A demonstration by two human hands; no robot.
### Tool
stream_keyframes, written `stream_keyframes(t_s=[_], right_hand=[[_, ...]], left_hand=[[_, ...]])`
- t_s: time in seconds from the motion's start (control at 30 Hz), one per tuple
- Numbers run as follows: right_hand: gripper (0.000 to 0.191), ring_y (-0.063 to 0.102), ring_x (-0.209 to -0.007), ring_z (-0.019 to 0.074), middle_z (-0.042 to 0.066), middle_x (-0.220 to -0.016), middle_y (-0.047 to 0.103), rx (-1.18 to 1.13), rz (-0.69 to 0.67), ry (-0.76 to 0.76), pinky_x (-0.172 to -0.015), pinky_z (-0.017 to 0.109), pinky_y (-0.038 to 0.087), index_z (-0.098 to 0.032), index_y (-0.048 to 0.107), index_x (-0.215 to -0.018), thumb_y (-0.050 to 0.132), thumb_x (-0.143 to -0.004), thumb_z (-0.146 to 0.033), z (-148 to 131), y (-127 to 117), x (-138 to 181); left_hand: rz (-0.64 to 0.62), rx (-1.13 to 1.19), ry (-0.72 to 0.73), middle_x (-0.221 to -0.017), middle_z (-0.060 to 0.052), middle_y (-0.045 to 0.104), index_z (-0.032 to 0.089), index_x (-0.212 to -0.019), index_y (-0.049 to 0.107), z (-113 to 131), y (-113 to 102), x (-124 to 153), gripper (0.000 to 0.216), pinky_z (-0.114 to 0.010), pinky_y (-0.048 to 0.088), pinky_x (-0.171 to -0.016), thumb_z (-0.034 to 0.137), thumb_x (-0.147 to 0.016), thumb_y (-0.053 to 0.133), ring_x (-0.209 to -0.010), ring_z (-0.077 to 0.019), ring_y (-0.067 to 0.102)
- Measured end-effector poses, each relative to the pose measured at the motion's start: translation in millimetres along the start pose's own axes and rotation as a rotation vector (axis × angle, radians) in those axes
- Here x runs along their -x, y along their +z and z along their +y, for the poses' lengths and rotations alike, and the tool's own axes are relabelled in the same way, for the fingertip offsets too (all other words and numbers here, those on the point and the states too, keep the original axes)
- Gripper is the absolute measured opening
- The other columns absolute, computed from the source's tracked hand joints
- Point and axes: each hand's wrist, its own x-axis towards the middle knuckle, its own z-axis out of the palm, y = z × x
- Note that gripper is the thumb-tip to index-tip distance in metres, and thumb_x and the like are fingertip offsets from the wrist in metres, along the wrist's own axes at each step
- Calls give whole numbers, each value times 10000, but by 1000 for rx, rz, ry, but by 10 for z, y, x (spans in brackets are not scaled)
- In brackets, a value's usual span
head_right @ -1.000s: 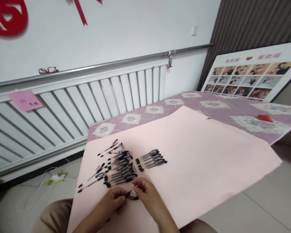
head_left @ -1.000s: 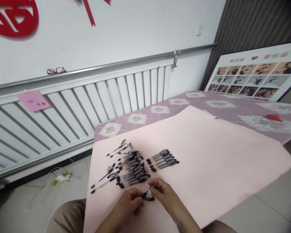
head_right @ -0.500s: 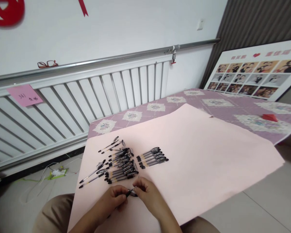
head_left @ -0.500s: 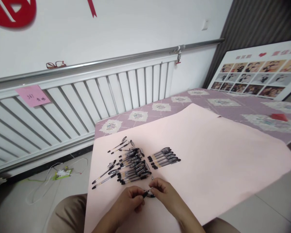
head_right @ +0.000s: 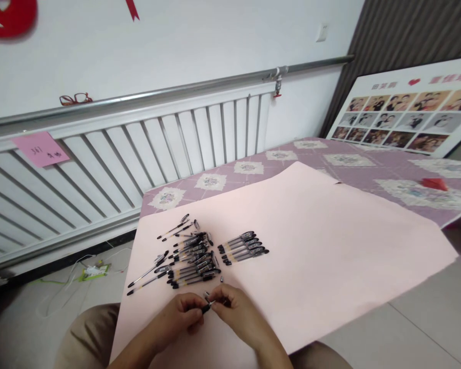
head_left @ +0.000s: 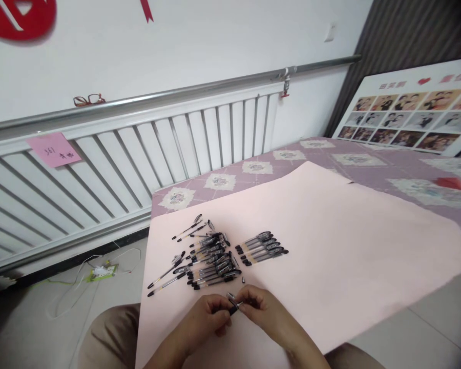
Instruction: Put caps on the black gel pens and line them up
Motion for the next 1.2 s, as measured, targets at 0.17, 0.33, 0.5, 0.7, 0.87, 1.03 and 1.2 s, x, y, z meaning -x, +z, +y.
stream_keyframes(t_s=[0.17,0.33,0.5,0.7,0.87,1.03,1.2], right_hand=[[84,578,-731,156,-10,-737,638,-33,-18,12,-669,262,433,-192,609,-784,558,-747,-248,-16,12,2],[93,574,-745,157,-13,-751,637,-40,-18,12,-689,264,429,-198,620,-795,555,-744,-241,-83,2,9],[103,564,-763,154,-16,-763,628,-43,-13,31,-702,259,424,-202,628,-812,557,-743,-231,-117,-16,10],[106,566,-761,158,-16,-766,635,-38,-18,31,-709,264,425,-203,633,-807,566,-739,-248,-114,-23,-7],[104,563,-767,156,-9,-778,629,-25,-17,20,-703,256,426,-196,626,-816,560,-751,-243,-118,-19,-6],[103,557,-751,156,-6,-756,620,-33,-12,7,-687,253,425,-191,621,-812,567,-753,-254,-92,-12,-5],[97,551,-732,153,-8,-743,615,-8,5,-4,-665,251,414,-192,621,-808,555,-763,-247,-92,9,-20]], left_hand=[[15,-29,-4,-518,58,531,132,-801,593,-30,-8,-17,216,-192,323,-447,275,-643,558,-421,-61,452],[29,-13,-4,-532,52,539,139,-759,572,17,11,-7,154,-191,321,-434,221,-635,531,-409,-58,435],[87,-73,-4,-547,61,504,140,-737,565,116,60,28,135,-192,290,-433,174,-612,527,-419,-53,391],[197,-349,121,-601,46,500,147,-707,581,189,91,58,101,-206,325,-527,144,-613,545,-555,-87,427],[285,-611,169,-629,41,512,169,-717,591,221,117,82,106,-214,339,-564,143,-621,553,-595,-104,447],[333,-748,253,-699,27,537,180,-724,589,239,139,109,118,-215,350,-608,117,-629,557,-658,-115,466],[349,-821,318,-742,14,545,187,-729,572,265,145,138,108,-230,355,-648,107,-662,545,-705,-128,482]])
